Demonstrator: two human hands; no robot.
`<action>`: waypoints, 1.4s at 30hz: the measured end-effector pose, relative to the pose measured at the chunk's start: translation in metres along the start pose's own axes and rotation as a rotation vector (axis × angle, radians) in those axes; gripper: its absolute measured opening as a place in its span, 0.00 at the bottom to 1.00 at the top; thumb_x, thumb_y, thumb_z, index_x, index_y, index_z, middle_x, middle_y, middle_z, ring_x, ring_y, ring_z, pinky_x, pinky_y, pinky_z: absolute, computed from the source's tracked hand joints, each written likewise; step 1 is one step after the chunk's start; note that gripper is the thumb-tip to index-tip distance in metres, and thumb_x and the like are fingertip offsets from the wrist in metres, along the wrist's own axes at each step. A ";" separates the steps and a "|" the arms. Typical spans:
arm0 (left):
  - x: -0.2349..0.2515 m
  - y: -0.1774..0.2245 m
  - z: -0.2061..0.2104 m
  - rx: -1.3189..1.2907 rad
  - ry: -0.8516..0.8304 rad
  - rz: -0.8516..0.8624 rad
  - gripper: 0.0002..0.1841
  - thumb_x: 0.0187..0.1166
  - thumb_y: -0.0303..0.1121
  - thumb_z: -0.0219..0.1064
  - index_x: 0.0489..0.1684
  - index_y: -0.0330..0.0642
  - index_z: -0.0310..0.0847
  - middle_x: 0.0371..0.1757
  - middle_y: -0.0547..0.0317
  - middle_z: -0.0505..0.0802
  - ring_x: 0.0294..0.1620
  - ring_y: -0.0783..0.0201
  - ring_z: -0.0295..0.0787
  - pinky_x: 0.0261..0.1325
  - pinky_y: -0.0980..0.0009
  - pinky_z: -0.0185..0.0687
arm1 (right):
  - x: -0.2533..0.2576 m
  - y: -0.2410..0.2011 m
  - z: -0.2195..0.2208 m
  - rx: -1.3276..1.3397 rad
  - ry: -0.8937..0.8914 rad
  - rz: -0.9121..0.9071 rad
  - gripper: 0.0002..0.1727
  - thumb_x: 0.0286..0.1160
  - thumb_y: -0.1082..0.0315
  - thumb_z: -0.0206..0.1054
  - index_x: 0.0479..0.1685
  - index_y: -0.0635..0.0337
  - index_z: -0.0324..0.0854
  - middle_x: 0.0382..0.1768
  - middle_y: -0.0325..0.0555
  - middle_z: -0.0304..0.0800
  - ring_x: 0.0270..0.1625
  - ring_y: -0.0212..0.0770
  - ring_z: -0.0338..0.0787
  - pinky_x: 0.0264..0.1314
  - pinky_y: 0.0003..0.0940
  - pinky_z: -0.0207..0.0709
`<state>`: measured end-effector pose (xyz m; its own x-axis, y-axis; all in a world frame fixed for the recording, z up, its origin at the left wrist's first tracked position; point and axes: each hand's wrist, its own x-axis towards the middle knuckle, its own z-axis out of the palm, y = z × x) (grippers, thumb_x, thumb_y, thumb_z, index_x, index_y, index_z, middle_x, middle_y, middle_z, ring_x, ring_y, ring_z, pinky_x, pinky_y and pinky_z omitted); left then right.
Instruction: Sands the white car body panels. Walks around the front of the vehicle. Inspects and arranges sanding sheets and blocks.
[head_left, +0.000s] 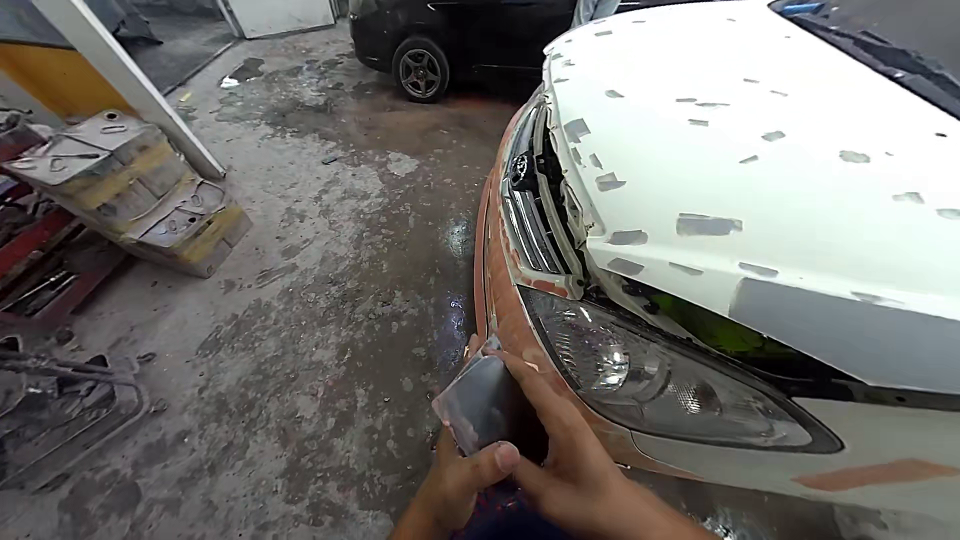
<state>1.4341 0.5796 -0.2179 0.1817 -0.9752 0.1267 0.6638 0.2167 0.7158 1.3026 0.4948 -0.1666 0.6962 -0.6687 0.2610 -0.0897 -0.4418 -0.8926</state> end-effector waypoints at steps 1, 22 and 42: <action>0.000 0.000 0.001 -0.052 0.033 -0.018 0.27 0.71 0.52 0.78 0.65 0.51 0.82 0.55 0.65 0.95 0.57 0.71 0.92 0.65 0.68 0.87 | 0.002 0.005 -0.005 0.049 0.034 0.060 0.42 0.72 0.58 0.77 0.86 0.63 0.63 0.70 0.47 0.85 0.69 0.35 0.87 0.72 0.37 0.85; 0.037 0.030 -0.020 0.768 -0.074 0.044 0.22 0.79 0.45 0.73 0.64 0.38 0.86 0.73 0.51 0.87 0.66 0.55 0.90 0.68 0.59 0.90 | -0.029 0.018 -0.084 0.065 -0.004 -0.029 0.11 0.86 0.66 0.64 0.60 0.54 0.86 0.48 0.38 0.93 0.49 0.30 0.93 0.55 0.29 0.89; 0.009 0.015 0.003 0.007 0.247 -0.034 0.20 0.75 0.40 0.76 0.59 0.37 0.85 0.48 0.43 0.96 0.47 0.55 0.97 0.55 0.55 0.94 | -0.036 0.025 -0.006 0.165 0.679 -0.003 0.14 0.77 0.59 0.74 0.51 0.59 0.86 0.38 0.43 0.91 0.35 0.35 0.90 0.33 0.29 0.86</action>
<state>1.4437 0.5742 -0.2039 0.3316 -0.9409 -0.0685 0.6677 0.1828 0.7216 1.2711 0.5046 -0.1959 0.0918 -0.9174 0.3873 0.0583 -0.3833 -0.9218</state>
